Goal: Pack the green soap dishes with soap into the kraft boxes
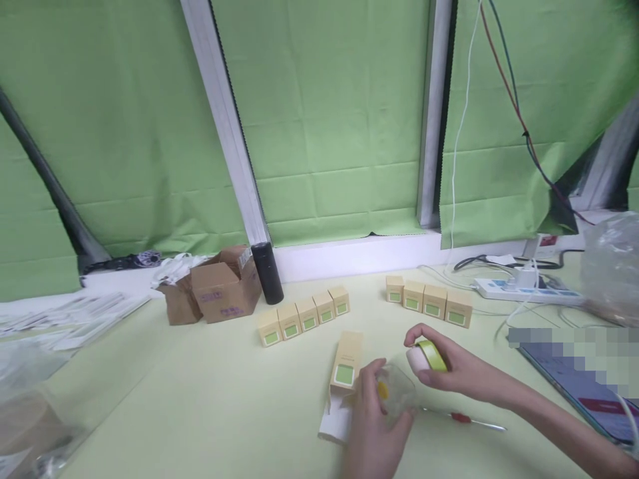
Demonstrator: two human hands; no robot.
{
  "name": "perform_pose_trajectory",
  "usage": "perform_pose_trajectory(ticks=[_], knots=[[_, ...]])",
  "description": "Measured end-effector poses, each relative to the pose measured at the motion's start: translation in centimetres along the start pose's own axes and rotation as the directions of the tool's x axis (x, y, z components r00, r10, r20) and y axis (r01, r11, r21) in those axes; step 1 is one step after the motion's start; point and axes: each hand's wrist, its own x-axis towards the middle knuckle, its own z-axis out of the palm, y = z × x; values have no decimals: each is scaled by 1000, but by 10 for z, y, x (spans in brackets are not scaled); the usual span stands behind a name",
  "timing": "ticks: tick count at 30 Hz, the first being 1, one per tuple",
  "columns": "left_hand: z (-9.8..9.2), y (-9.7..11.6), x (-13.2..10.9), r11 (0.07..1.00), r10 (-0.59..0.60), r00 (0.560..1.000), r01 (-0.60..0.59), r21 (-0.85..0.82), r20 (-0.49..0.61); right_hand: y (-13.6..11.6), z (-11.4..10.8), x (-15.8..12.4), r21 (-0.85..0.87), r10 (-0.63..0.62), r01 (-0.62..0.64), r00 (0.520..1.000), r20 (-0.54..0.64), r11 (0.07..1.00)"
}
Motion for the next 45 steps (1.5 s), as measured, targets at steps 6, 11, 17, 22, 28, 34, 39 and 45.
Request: perform_pose_trajectory(ticks=[6, 11, 17, 22, 28, 34, 39, 45], knots=[[0, -15, -1, 975, 199, 978, -204, 85, 59, 18, 23, -9, -13, -95, 94, 989, -112, 995], [1, -16, -3, 935, 335, 936, -345, 83, 107, 27, 37, -15, 29, -160, 161, 987, -36, 987], [6, -16, -5, 981, 186, 982, -187, 45, 29, 29, 45, -21, -6, -204, 205, 977, 55, 979], [10, -17, -4, 976, 217, 976, -216, 8, -8, 30, 45, -26, -8, -201, 201, 980, -4, 980], [13, -25, -1, 937, 346, 936, -341, 72, -72, 36, 49, -25, -82, -289, 283, 955, -71, 956], [17, -47, 4, 918, 396, 917, -394, 43, -48, 40, 58, -26, -89, -306, 300, 949, -71, 950], [12, -39, 2, 915, 404, 915, -404, 15, 0, 28, 59, -25, 35, -155, 158, 986, -68, 987], [-49, 3, 27, 954, 244, 959, -211, 215, -143, 29, 38, -10, 417, 319, -153, 875, -364, 896]])
